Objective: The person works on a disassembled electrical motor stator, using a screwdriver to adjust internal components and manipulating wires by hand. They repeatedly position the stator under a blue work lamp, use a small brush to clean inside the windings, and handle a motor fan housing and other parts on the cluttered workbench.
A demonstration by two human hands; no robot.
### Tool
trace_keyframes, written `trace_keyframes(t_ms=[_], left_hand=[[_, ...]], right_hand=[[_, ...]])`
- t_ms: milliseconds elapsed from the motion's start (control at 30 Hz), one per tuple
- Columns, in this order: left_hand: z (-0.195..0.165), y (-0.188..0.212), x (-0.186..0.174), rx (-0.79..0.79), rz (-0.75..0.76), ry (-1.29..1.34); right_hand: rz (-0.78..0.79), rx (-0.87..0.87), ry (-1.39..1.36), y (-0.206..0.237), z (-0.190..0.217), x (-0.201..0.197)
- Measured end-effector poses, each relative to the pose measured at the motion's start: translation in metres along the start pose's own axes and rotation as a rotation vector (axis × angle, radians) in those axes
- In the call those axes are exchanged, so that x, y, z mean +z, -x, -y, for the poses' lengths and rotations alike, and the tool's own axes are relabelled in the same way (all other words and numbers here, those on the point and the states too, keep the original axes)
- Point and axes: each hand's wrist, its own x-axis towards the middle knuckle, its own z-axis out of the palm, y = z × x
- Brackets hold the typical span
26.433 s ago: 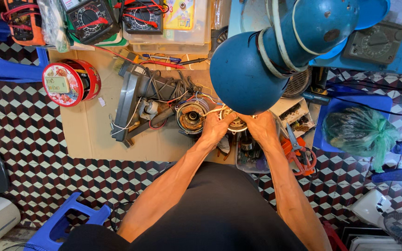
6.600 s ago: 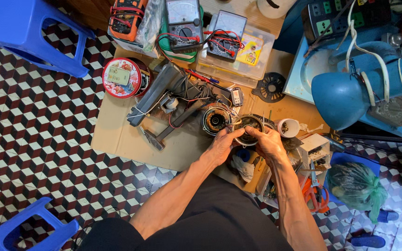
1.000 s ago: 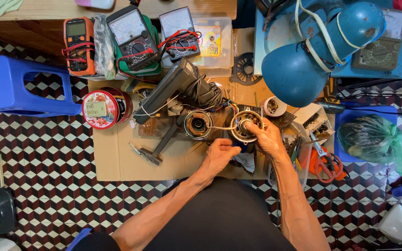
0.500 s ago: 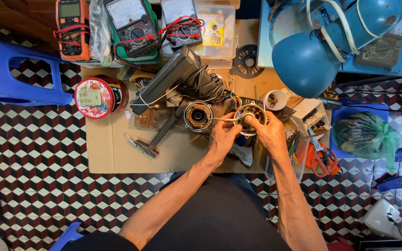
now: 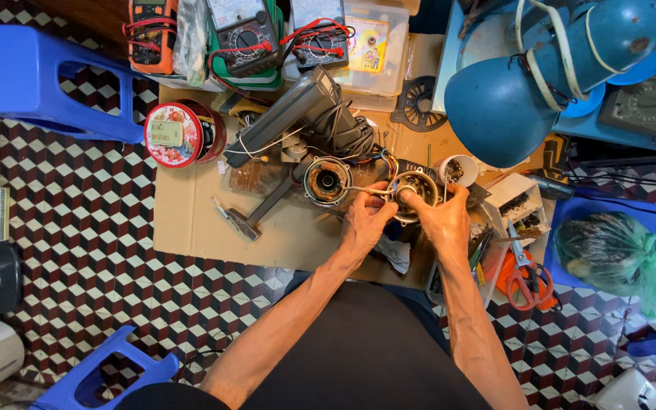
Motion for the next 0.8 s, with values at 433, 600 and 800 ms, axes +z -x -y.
trace_keyframes(t_ms=[433,600,800], left_hand=[[-0.005,0.007,0.001,0.184,0.054,-0.194],[-0.006,-0.001,-0.01,0.158,0.107,-0.262],[0.009,-0.01,-0.009,0.086,0.076,-0.122]], right_hand=[[0.035,-0.002,-0.011,-0.013,-0.011,0.004],[0.035,-0.016,-0.033,-0.009,-0.009,0.009],[0.058,-0.035,0.03,-0.01,-0.007,0.007]])
